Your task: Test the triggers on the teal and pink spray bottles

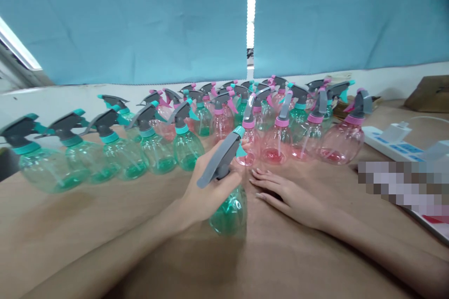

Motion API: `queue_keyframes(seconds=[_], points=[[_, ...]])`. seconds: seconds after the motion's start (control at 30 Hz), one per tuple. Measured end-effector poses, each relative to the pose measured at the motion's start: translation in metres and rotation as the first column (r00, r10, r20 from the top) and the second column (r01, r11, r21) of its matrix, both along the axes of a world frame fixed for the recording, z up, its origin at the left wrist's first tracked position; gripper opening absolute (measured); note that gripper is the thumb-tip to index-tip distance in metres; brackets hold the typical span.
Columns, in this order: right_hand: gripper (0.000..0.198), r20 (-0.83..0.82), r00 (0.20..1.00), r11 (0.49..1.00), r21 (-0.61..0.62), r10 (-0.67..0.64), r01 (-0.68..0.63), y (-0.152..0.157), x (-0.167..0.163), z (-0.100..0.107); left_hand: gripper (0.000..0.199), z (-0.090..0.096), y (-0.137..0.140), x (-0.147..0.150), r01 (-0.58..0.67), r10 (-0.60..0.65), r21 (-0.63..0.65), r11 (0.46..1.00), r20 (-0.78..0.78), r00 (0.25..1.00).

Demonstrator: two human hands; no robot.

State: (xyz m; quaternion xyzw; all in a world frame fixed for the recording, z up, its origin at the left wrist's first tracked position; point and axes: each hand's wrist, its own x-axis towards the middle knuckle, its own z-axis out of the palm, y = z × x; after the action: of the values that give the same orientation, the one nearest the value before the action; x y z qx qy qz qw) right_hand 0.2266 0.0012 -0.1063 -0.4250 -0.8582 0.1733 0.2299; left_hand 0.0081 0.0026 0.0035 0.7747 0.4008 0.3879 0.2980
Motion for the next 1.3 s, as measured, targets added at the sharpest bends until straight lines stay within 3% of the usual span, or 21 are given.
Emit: queue_keyframes(seconds=[1.3], points=[[0.043, 0.016, 1.0, 0.999, 0.031, 0.015, -0.015, 0.0007, 0.0004, 0.0017, 0.012, 0.0002, 0.001, 0.002, -0.015, 0.018, -0.049, 0.999, 0.075, 0.997]])
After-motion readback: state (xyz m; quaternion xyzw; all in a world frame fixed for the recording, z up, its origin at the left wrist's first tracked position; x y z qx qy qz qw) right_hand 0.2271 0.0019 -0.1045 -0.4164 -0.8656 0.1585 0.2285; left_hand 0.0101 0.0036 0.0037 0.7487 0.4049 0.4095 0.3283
